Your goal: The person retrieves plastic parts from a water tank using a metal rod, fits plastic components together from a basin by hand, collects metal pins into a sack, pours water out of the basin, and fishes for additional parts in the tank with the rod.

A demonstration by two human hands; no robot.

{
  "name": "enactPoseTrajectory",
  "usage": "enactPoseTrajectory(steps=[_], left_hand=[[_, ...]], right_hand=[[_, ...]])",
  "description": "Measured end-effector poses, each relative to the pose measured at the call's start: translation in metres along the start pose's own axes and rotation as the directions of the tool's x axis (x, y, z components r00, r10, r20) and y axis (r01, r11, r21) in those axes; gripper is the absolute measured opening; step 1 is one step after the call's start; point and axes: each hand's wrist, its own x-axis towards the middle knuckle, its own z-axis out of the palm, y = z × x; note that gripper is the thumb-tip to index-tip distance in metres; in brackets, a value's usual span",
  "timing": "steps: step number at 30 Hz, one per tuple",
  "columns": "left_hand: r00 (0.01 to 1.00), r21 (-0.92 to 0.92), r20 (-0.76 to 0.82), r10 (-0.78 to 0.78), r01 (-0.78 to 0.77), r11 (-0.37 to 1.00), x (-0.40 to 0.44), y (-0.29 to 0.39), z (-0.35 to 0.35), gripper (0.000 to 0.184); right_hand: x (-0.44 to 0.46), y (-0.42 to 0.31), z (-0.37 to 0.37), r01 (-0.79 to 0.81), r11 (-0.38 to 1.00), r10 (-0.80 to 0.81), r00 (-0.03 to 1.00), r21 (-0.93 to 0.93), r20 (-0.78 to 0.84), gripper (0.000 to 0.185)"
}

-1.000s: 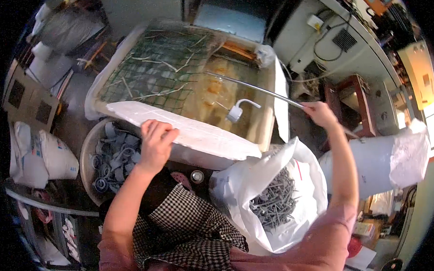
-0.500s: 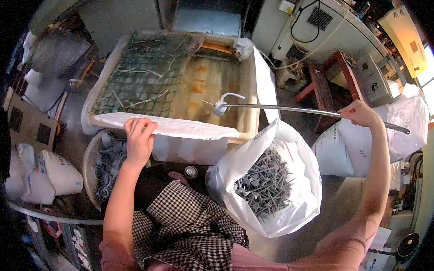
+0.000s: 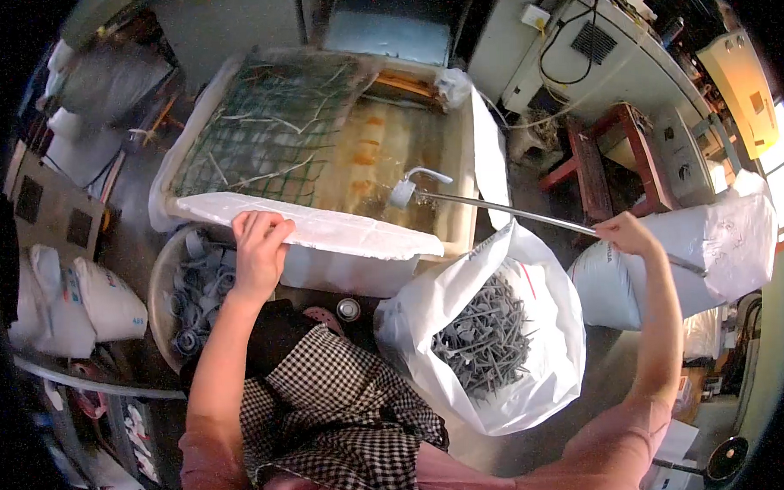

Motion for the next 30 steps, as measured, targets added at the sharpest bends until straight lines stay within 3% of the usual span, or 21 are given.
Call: enactPoseTrajectory(steps=[14, 24, 27, 30], left_hand=[[0.999, -0.007, -0.033, -0.013, 0.013, 1.000, -0.015, -0.008, 0.007, 0.019], [1.000, -0.057, 0.000, -0.017, 0.017, 0.998, -0.034, -0.020, 0.006, 0.017], [1.000, -0.030, -0.020, -0.010, 0.009, 1.000, -0.040, -0.023, 0.013, 0.016], [1.000, 0.001, -0.018, 0.004, -0.004, 1.000, -0.045, -0.024, 0.015, 0.014]], right_hand=[[0.130, -0.086, 0.092, 0.187, 0.980, -0.189, 0.982, 0.074, 0.018, 0.025], [0.238, -0.159, 0.174, 0.275, 0.960, -0.275, 0.961, -0.049, 0.008, 0.027], [0.274, -0.172, 0.201, 0.293, 0.954, -0.294, 0.956, 0.062, 0.009, 0.028], [0.292, -0.193, 0.228, 0.314, 0.948, -0.312, 0.949, 0.047, -0.039, 0.026]])
